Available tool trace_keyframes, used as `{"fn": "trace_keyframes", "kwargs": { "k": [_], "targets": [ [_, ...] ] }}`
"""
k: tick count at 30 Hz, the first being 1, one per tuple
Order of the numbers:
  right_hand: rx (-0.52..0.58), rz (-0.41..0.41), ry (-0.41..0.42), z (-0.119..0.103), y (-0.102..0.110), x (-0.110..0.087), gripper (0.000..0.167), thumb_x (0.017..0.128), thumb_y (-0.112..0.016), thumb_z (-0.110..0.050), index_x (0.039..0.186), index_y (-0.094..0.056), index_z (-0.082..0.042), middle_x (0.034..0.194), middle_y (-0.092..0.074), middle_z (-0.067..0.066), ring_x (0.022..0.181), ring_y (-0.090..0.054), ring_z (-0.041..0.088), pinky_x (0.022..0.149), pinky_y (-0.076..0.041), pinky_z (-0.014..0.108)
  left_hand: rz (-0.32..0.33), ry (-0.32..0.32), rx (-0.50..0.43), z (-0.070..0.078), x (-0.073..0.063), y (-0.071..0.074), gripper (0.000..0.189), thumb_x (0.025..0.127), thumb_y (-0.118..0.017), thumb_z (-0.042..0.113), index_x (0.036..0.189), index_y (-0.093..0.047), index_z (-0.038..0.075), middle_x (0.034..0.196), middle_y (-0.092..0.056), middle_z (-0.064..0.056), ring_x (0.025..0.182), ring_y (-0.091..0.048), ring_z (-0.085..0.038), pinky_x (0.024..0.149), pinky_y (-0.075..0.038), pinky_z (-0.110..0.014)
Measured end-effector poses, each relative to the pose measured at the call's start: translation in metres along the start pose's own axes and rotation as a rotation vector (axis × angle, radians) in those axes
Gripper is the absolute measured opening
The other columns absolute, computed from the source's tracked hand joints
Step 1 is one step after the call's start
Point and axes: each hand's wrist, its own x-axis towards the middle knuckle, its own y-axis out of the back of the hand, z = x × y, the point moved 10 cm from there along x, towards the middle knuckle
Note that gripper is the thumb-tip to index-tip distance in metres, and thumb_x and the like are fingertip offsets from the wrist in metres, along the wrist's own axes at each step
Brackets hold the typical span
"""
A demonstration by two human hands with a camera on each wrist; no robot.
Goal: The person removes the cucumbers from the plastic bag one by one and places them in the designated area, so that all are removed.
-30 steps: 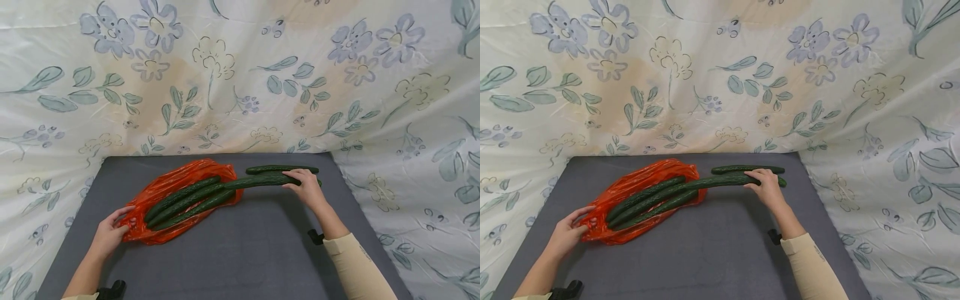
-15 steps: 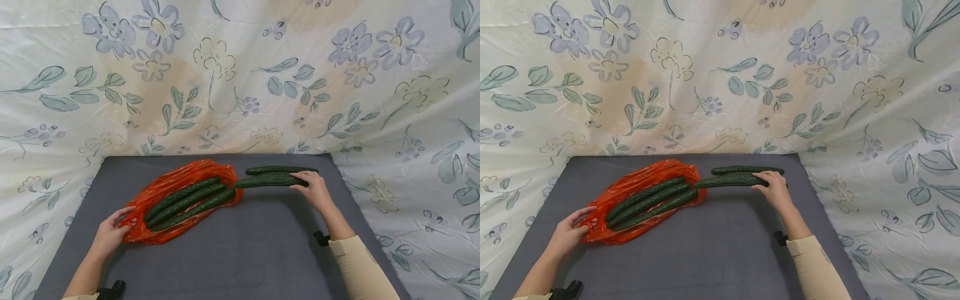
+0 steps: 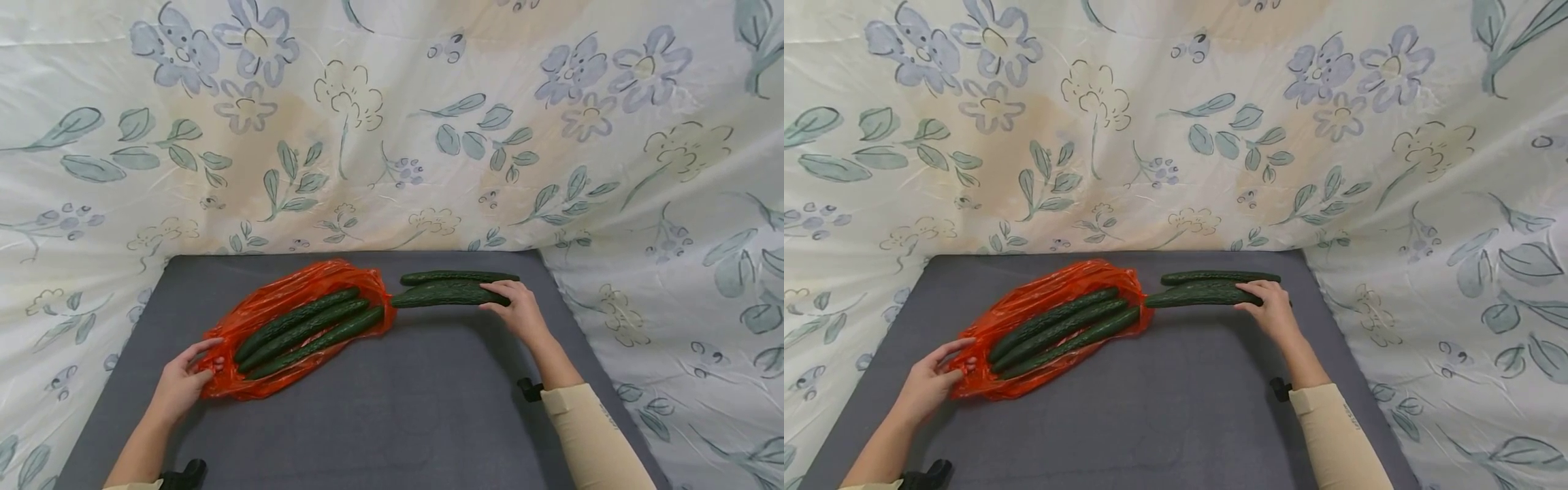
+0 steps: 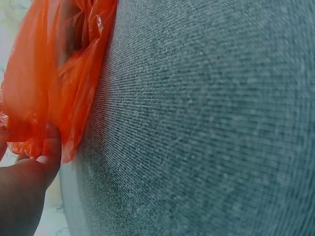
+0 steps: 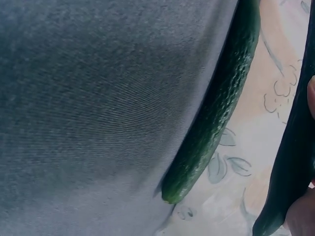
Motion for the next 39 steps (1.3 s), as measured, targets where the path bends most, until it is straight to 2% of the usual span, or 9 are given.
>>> {"fn": "trace_keyframes", "kwargs": {
  "k": [4,8,11,18,22,28,35,39],
  "targets": [
    [0.007,0.0,-0.022,0.006,0.0,-0.002,0.049,0.082,-0.081,-0.009,0.13,-0.069,-0.007,0.125,-0.064,0.017,0.118,-0.052,0.04,0.106,-0.033,0.065,0.014,-0.011,0.022,0.003,0.0,0.002,0.053,0.097,-0.048,-0.007,0.149,-0.041,-0.001,0.143,-0.042,-0.024,0.095,-0.06,0.007,0.075,-0.058,-0.02],
    [0.011,0.001,-0.031,0.011,0.001,-0.002,0.049,0.082,-0.081,-0.009,0.129,-0.069,-0.007,0.125,-0.064,0.017,0.12,-0.051,0.04,0.106,-0.033,0.066,0.027,0.003,0.042,0.004,0.001,0.005,0.053,0.097,-0.051,-0.005,0.148,-0.042,0.002,0.126,-0.055,-0.017,0.09,-0.063,0.0,0.073,-0.059,-0.024],
    [0.009,-0.003,-0.037,0.016,0.001,0.0,0.049,0.082,-0.081,-0.01,0.129,-0.069,-0.008,0.125,-0.064,0.017,0.122,-0.05,0.041,0.106,-0.035,0.065,0.032,0.008,0.053,0.004,0.0,0.006,0.053,0.097,-0.052,-0.004,0.148,-0.043,0.002,0.122,-0.056,-0.012,0.089,-0.064,-0.002,0.072,-0.059,-0.025],
    [0.008,-0.046,-0.07,0.03,-0.004,0.003,0.049,0.085,-0.079,-0.013,0.132,-0.067,-0.01,0.128,-0.063,0.017,0.127,-0.048,0.041,0.109,-0.032,0.066,0.032,0.009,0.048,0.005,-0.001,0.006,0.052,0.097,-0.052,-0.004,0.148,-0.043,0.001,0.119,-0.059,-0.01,0.088,-0.064,-0.003,0.071,-0.059,-0.025],
    [0.002,-0.054,-0.088,0.038,-0.006,0.003,0.049,0.085,-0.079,-0.013,0.132,-0.067,-0.011,0.128,-0.063,0.017,0.127,-0.048,0.042,0.108,-0.033,0.066,0.026,0.013,0.036,0.007,0.0,0.005,0.053,0.096,-0.052,-0.004,0.148,-0.043,0.002,0.125,-0.056,-0.015,0.089,-0.064,-0.003,0.07,-0.059,-0.026],
    [-0.018,-0.074,-0.114,0.05,-0.01,0.001,0.05,0.085,-0.079,-0.015,0.133,-0.067,-0.011,0.129,-0.062,0.018,0.127,-0.047,0.044,0.111,-0.027,0.068,0.028,0.005,0.057,0.01,0.002,0.003,0.055,0.095,-0.052,-0.006,0.149,-0.042,0.002,0.133,-0.05,-0.022,0.09,-0.063,-0.001,0.066,-0.057,-0.027],
    [-0.008,-0.104,-0.14,0.06,-0.018,0.002,0.052,0.085,-0.079,-0.018,0.135,-0.066,-0.011,0.132,-0.061,0.019,0.129,-0.046,0.044,0.113,-0.022,0.069,0.003,0.021,0.032,0.005,0.003,0.0,0.055,0.098,-0.049,-0.006,0.151,-0.039,0.001,0.14,-0.045,-0.025,0.092,-0.062,0.0,0.076,-0.058,-0.02],
    [-0.009,-0.106,-0.151,0.064,-0.022,0.002,0.051,0.086,-0.079,-0.019,0.135,-0.066,-0.011,0.132,-0.061,0.019,0.128,-0.047,0.044,0.11,-0.03,0.067,0.007,0.021,0.048,0.005,0.002,0.001,0.055,0.097,-0.05,-0.006,0.151,-0.04,0.001,0.135,-0.049,-0.026,0.09,-0.063,-0.001,0.076,-0.058,-0.021]
  ]
}}
